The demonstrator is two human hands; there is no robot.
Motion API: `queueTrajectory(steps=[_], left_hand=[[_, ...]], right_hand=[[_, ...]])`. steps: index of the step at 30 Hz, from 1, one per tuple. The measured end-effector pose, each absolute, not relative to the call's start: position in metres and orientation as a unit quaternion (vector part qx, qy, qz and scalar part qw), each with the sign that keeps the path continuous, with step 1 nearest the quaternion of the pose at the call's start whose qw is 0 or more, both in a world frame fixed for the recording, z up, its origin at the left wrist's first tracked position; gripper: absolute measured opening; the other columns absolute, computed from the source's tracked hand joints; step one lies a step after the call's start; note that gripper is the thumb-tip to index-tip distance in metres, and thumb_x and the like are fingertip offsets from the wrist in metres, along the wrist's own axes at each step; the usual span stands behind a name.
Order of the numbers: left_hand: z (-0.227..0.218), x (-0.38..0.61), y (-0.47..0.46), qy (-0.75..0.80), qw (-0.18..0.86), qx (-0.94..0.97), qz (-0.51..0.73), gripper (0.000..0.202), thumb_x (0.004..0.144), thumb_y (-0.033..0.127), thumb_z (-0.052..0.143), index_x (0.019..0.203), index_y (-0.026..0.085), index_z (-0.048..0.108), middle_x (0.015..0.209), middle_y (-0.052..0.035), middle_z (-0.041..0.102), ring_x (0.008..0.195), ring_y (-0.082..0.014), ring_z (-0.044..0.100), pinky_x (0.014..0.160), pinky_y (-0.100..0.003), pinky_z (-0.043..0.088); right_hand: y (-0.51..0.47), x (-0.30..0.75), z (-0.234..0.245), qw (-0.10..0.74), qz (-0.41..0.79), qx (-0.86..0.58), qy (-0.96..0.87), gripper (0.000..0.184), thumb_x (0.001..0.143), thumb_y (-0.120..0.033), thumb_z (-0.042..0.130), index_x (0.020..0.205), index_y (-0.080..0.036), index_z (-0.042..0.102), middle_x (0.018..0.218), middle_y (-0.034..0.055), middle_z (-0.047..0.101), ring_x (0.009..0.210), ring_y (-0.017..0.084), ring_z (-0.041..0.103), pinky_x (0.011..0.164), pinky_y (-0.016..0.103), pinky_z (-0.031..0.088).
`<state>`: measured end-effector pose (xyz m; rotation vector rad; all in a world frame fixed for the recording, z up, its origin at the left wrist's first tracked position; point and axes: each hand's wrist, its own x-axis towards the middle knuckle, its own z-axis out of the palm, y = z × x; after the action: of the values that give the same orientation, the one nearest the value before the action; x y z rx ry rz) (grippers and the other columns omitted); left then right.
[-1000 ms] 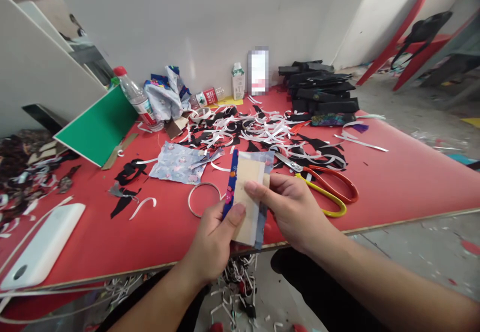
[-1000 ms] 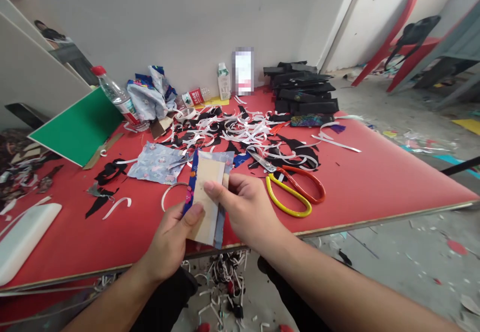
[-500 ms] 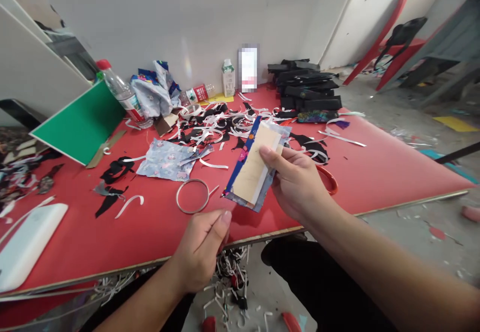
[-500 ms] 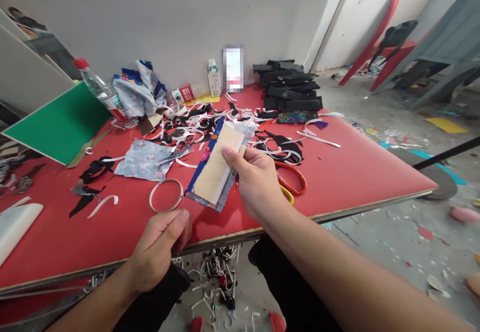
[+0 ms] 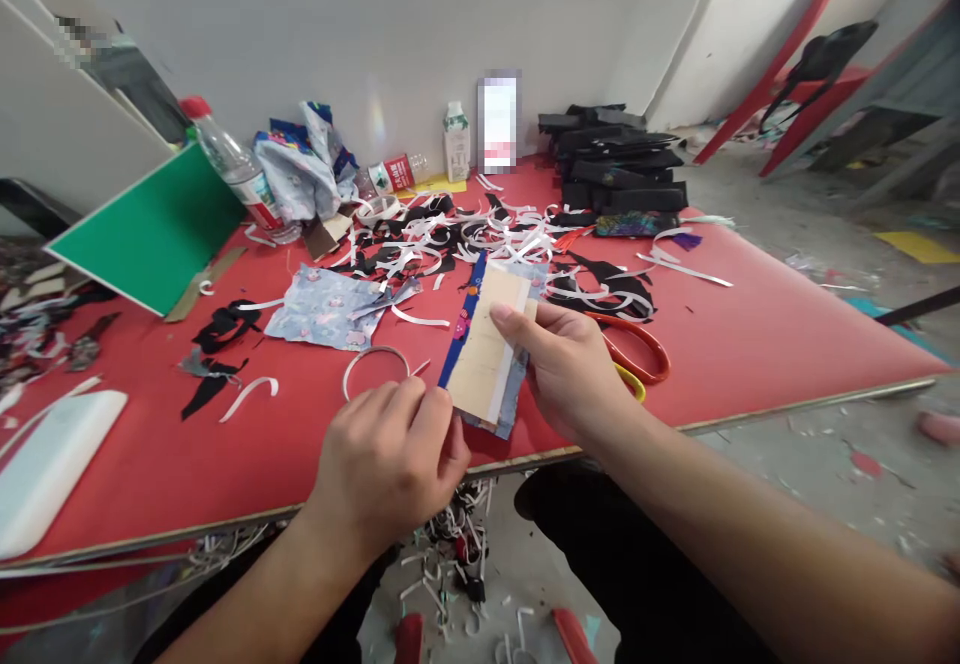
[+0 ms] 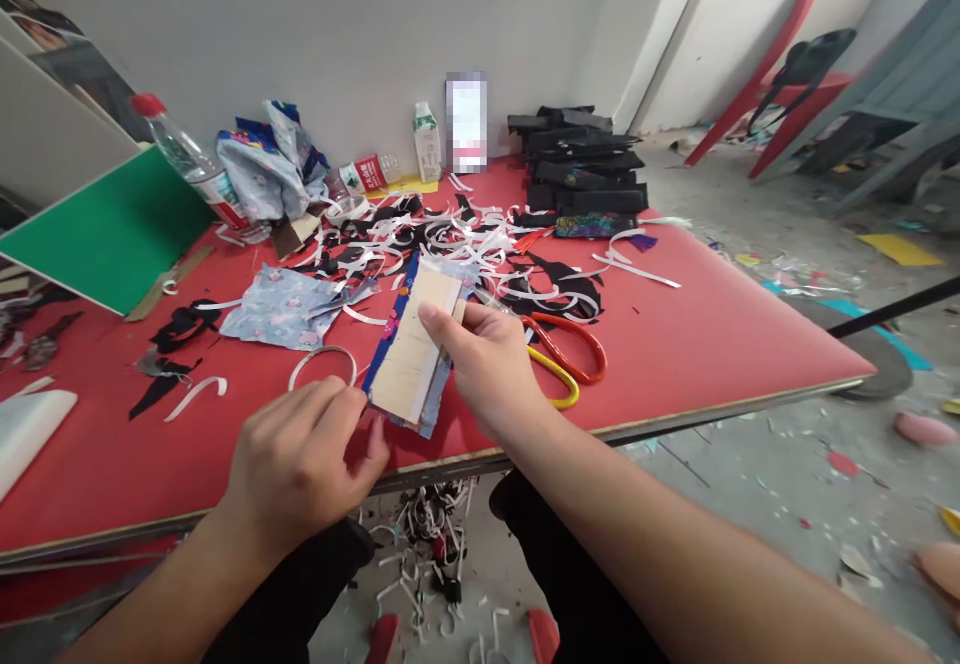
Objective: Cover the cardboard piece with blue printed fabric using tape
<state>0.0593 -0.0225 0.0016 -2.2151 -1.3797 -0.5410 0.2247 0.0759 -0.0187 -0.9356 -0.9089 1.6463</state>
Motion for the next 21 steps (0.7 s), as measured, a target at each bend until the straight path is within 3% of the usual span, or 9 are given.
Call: queueTrajectory(steps=[7, 17, 21], left_hand=[[-0.004, 0.058, -0.025, -0.541, 0.241, -0.784, -0.184, 0.019, 0.087, 0.014, 0.057, 0.069, 0.021, 0.057, 0.062, -0.0017, 0.052, 0.055, -0.0211, 0.051, 0.052, -0.038, 0.037], [-0.011, 0.052, -0.021, -0.52, 0.14, -0.801, -0.263, 0.031, 0.092, 0.009, 0.05, 0.064, 0.023, 0.051, 0.058, 0.0016, 0.044, 0.053, -0.0168, 0.041, 0.051, -0.036, 0.03], [-0.01, 0.053, -0.022, -0.501, 0.168, -0.812, -0.247, 0.031, 0.091, 0.01, 0.054, 0.063, 0.022, 0.052, 0.058, 0.0012, 0.044, 0.055, -0.0178, 0.04, 0.053, -0.037, 0.03]], right_hand=[[0.076, 0.223, -0.018, 0.489, 0.684, -0.395, -0.371, 0.027, 0.072, -0.042, 0.089, 0.082, -0.019, 0.081, 0.078, 0.0043, 0.078, 0.065, 0.018, 0.068, 0.068, 0.036, 0.057], [0.076, 0.223, -0.02, 0.49, 0.676, -0.409, -0.368, 0.028, 0.07, -0.043, 0.089, 0.08, -0.018, 0.08, 0.079, 0.0049, 0.079, 0.068, 0.018, 0.069, 0.068, 0.035, 0.056], [0.077, 0.223, -0.02, 0.492, 0.672, -0.413, -0.369, 0.026, 0.07, -0.042, 0.089, 0.079, -0.019, 0.08, 0.079, 0.0045, 0.078, 0.066, 0.017, 0.067, 0.065, 0.034, 0.056]])
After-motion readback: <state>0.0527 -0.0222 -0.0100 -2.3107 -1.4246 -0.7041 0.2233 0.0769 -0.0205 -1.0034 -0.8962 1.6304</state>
